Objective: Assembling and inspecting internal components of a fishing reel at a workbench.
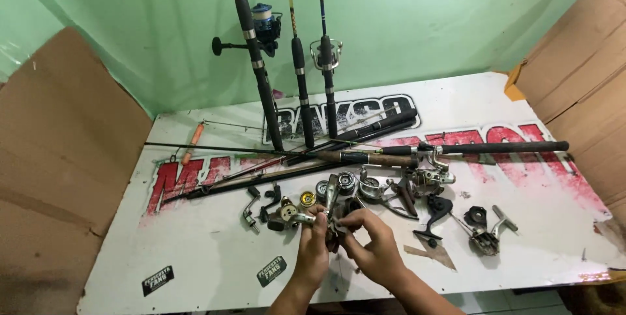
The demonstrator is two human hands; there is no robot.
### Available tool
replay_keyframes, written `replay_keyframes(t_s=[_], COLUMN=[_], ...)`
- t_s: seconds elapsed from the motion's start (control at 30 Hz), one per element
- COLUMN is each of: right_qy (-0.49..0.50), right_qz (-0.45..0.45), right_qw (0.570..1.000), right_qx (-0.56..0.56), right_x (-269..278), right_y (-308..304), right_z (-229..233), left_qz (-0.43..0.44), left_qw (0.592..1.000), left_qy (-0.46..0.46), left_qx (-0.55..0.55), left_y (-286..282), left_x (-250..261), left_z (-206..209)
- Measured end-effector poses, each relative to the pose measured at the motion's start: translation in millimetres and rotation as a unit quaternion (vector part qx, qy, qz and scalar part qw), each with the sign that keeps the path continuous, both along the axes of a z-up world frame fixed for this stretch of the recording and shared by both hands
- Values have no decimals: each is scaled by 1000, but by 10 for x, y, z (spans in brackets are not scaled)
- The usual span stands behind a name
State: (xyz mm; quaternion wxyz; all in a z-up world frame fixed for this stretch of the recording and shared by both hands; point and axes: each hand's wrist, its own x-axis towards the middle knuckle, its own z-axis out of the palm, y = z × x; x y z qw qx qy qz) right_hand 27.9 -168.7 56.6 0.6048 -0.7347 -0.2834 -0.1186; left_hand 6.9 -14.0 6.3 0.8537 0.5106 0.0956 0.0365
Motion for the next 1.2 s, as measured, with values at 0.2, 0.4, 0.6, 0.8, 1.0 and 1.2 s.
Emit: replay_keyframes(t_s=[0.2, 0.4, 0.6, 0.8, 1.0, 1.2], right_qy=[66, -113, -38, -63, -61, -57], right_qz=[5, -19, -13, -20, -20, -29], right_qw=[998, 993, 998, 997, 997, 997], right_qx=[10, -27, -44, -48, -44, -53], right_x=[72, 89, 32, 90, 105, 94], right_y=[-14, -45, -60, -39, -8, 15], right_z=[13, -83, -101, -75, -106, -66], left_qz=[-38, -13, -9, -20, -4, -5], left_qw=[998, 997, 998, 999, 1000, 998], left_qy=[50, 77, 63, 30, 30, 65], left_qx=[-13, 19, 26, 6, -1, 21], left_y=[-72, -54, -70, -35, -11, -8], left_x=[-3, 110, 27, 62, 113, 125], left_z=[244, -126, 91, -71, -145, -132])
